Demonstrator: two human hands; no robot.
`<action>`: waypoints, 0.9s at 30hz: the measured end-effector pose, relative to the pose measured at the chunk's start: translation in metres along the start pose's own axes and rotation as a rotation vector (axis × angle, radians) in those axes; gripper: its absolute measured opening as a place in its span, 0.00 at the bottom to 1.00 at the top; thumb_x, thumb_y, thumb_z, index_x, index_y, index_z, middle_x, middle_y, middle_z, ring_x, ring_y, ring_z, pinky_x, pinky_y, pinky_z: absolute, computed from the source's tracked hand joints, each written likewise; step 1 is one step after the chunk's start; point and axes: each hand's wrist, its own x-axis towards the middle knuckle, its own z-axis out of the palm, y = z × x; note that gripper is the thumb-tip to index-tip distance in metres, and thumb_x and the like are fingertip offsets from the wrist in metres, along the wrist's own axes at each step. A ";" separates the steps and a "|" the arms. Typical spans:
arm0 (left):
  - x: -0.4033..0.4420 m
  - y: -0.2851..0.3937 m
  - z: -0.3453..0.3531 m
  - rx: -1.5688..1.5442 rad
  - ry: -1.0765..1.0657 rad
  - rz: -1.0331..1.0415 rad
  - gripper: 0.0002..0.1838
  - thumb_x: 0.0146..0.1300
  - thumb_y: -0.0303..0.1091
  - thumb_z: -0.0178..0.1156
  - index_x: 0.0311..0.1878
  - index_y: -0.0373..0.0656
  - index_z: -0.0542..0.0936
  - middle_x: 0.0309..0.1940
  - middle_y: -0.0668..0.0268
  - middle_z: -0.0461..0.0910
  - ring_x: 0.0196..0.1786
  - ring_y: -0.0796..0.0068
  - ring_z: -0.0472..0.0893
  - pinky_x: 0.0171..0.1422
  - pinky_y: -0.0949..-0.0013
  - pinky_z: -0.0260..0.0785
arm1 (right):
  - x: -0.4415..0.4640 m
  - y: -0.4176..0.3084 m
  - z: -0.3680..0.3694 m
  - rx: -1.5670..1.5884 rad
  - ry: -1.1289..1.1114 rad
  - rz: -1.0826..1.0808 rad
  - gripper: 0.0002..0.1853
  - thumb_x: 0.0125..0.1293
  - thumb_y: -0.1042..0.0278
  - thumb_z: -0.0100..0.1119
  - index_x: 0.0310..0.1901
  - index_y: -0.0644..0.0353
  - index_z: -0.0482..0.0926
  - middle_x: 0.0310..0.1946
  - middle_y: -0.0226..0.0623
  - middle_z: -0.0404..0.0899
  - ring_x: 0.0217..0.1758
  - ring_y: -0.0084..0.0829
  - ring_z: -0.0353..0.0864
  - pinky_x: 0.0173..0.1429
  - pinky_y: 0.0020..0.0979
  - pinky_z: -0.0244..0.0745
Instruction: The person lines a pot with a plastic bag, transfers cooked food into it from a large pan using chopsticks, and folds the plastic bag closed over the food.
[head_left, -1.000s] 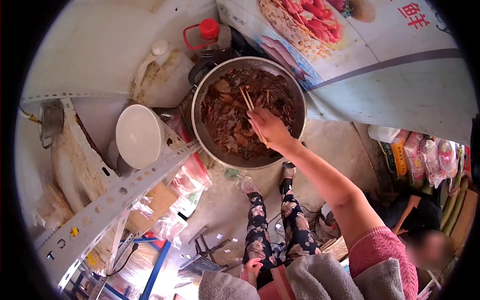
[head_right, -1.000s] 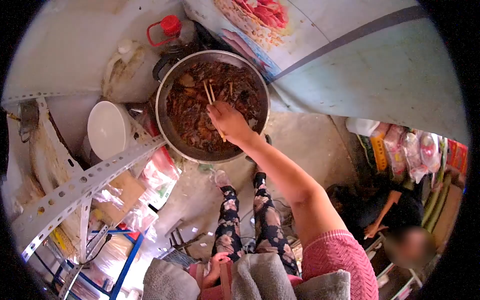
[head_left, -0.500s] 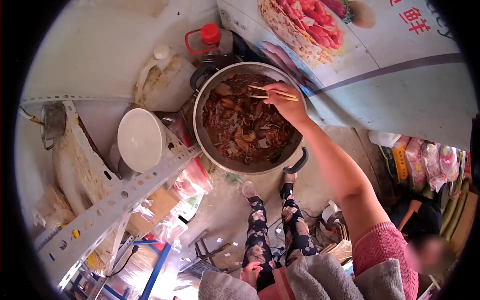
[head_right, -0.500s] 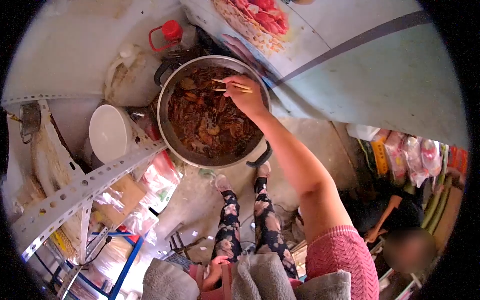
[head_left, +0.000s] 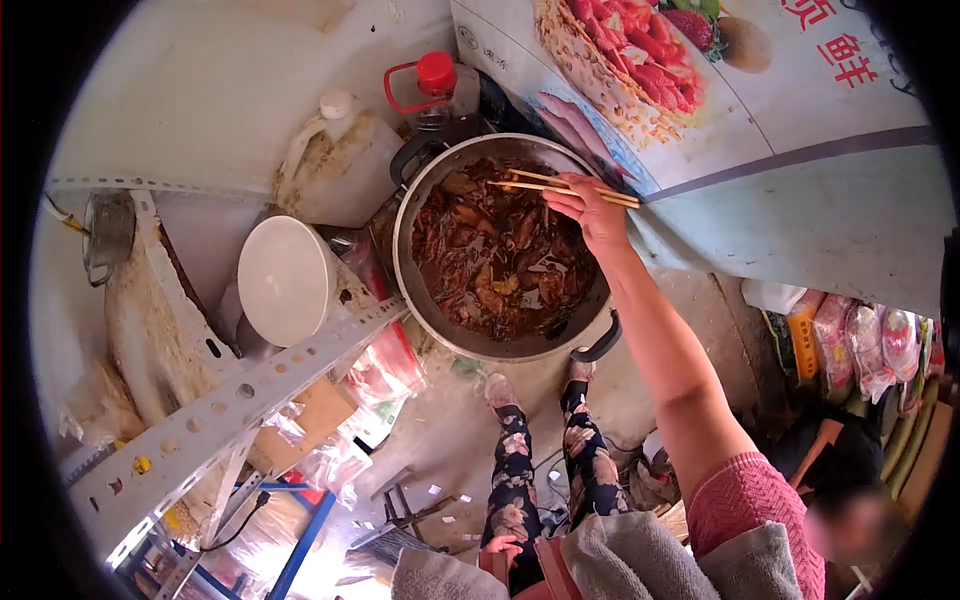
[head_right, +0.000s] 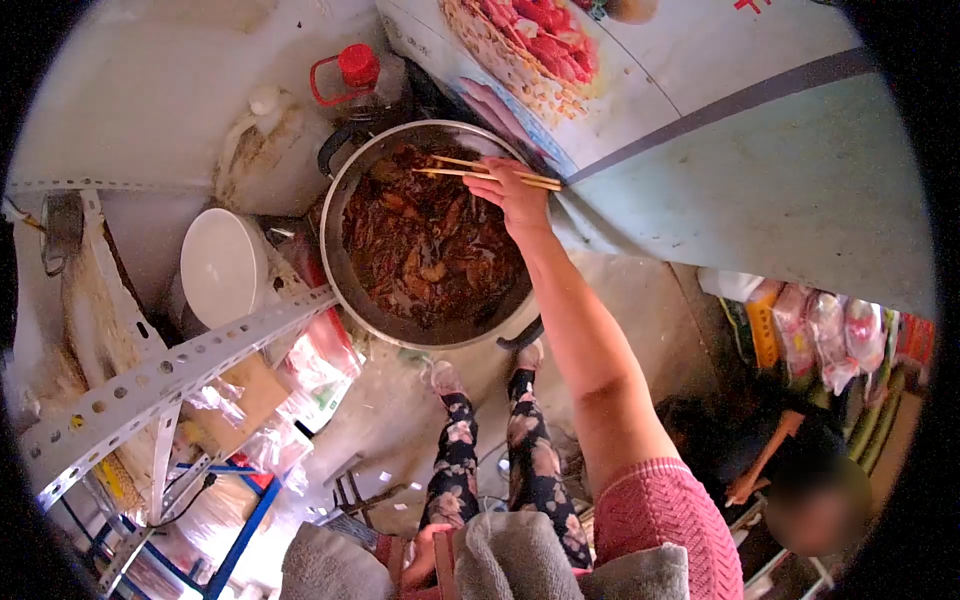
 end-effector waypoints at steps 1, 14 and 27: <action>0.002 -0.003 -0.001 -0.008 -0.006 -0.001 0.25 0.55 0.31 0.59 0.55 0.36 0.65 0.37 0.57 0.78 0.31 0.70 0.79 0.35 0.69 0.72 | -0.001 0.000 -0.001 0.050 0.018 -0.008 0.08 0.61 0.72 0.53 0.38 0.68 0.73 0.41 0.45 0.76 0.41 0.49 0.80 0.43 0.39 0.80; 0.006 -0.027 0.001 -0.137 0.053 0.074 0.21 0.52 0.26 0.57 0.50 0.33 0.69 0.33 0.57 0.78 0.27 0.72 0.78 0.29 0.71 0.71 | -0.087 -0.053 0.030 0.310 0.034 0.117 0.13 0.58 0.72 0.53 0.43 0.69 0.71 0.39 0.48 0.78 0.43 0.40 0.80 0.52 0.38 0.76; -0.051 0.096 -0.023 -0.069 0.085 0.192 0.18 0.51 0.26 0.55 0.48 0.35 0.71 0.26 0.60 0.78 0.21 0.73 0.78 0.19 0.73 0.68 | -0.236 -0.202 0.134 0.243 0.004 0.061 0.12 0.60 0.73 0.48 0.44 0.70 0.69 0.39 0.52 0.77 0.41 0.42 0.80 0.49 0.39 0.77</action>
